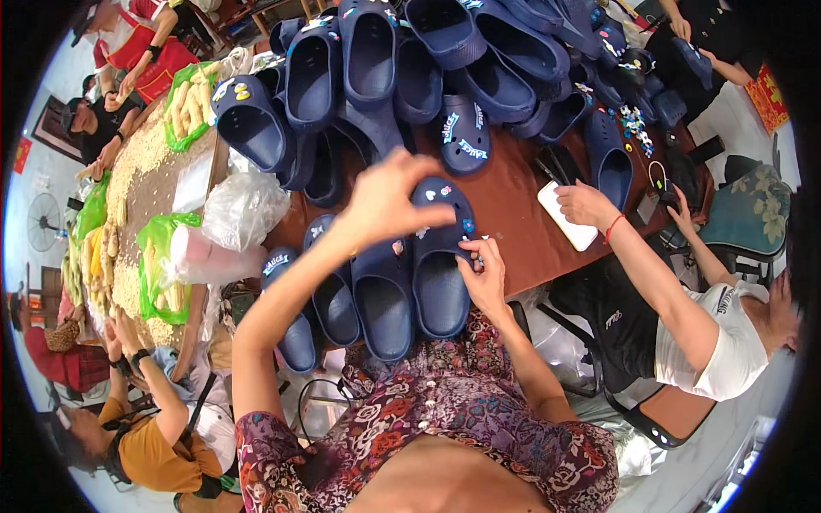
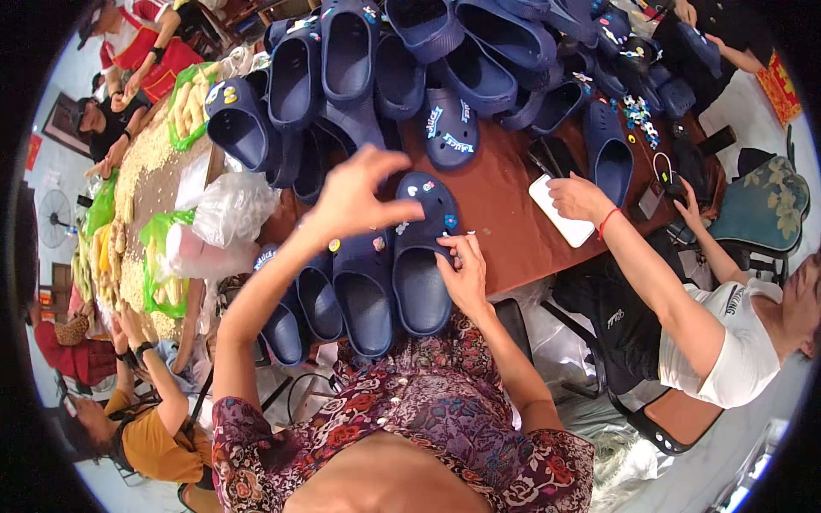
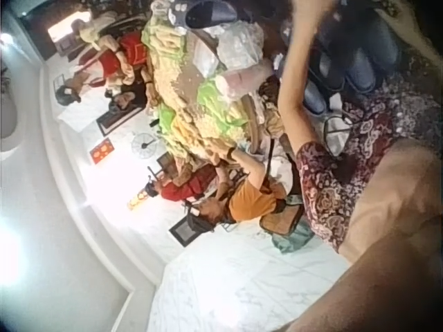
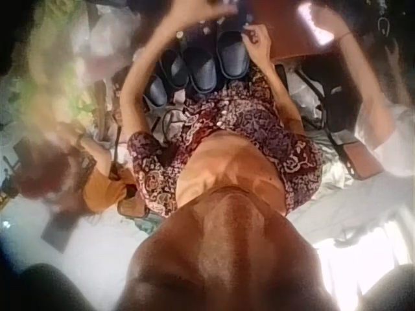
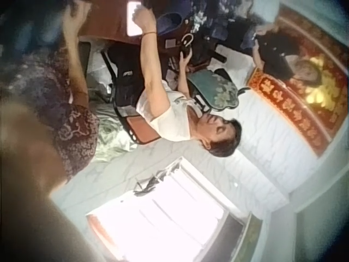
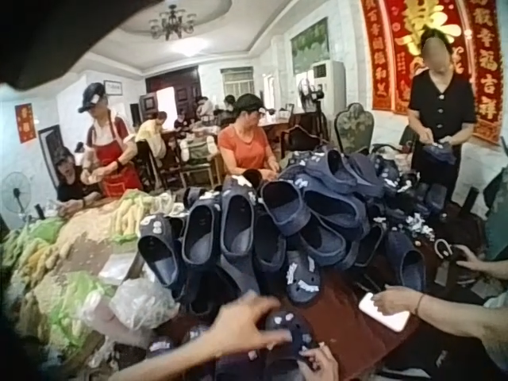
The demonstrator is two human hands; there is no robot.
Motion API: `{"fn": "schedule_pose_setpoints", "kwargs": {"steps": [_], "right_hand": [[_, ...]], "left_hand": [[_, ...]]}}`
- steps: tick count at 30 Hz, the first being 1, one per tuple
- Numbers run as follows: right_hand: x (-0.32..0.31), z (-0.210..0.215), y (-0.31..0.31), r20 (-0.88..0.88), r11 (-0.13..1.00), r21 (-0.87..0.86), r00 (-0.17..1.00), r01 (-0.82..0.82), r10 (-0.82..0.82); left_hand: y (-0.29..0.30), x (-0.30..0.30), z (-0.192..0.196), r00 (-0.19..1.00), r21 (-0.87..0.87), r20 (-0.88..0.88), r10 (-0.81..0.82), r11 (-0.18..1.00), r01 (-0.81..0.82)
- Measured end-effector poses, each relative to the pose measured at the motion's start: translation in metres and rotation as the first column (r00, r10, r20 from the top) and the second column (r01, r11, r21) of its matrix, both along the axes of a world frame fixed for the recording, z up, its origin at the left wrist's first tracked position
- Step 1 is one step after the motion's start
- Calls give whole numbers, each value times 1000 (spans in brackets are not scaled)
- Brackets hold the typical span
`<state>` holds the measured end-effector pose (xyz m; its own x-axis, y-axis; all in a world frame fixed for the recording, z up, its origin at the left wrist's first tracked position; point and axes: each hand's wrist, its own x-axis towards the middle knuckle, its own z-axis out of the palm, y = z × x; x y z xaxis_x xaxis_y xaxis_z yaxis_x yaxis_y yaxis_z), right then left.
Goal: The recorder attaches decorative charms to blue foam clogs.
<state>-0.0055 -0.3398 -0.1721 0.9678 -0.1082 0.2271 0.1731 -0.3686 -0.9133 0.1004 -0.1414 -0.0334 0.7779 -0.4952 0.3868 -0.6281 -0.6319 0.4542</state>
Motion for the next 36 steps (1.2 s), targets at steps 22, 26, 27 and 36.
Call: {"fn": "schedule_pose_setpoints", "kwargs": {"steps": [22, 26, 27, 36], "right_hand": [[33, -19, -47, -205, 997, -79, 978, 13, -29], [5, 5, -37, 18, 960, -279, 1000, 27, -23], [-7, 23, -23, -126, 993, -119, 992, -22, 7], [-64, 12, -1, -255, 987, 81, 955, -137, 153]], "left_hand": [[1, -77, -96, 935, 34, -326, 138, 990, -134], [0, -77, -98, 940, 21, -307, 147, 989, -148], [1, -77, -99, 942, 22, -298, 157, 987, -158], [-1, -82, -57, 975, -121, -134, 177, 974, -193]]}}
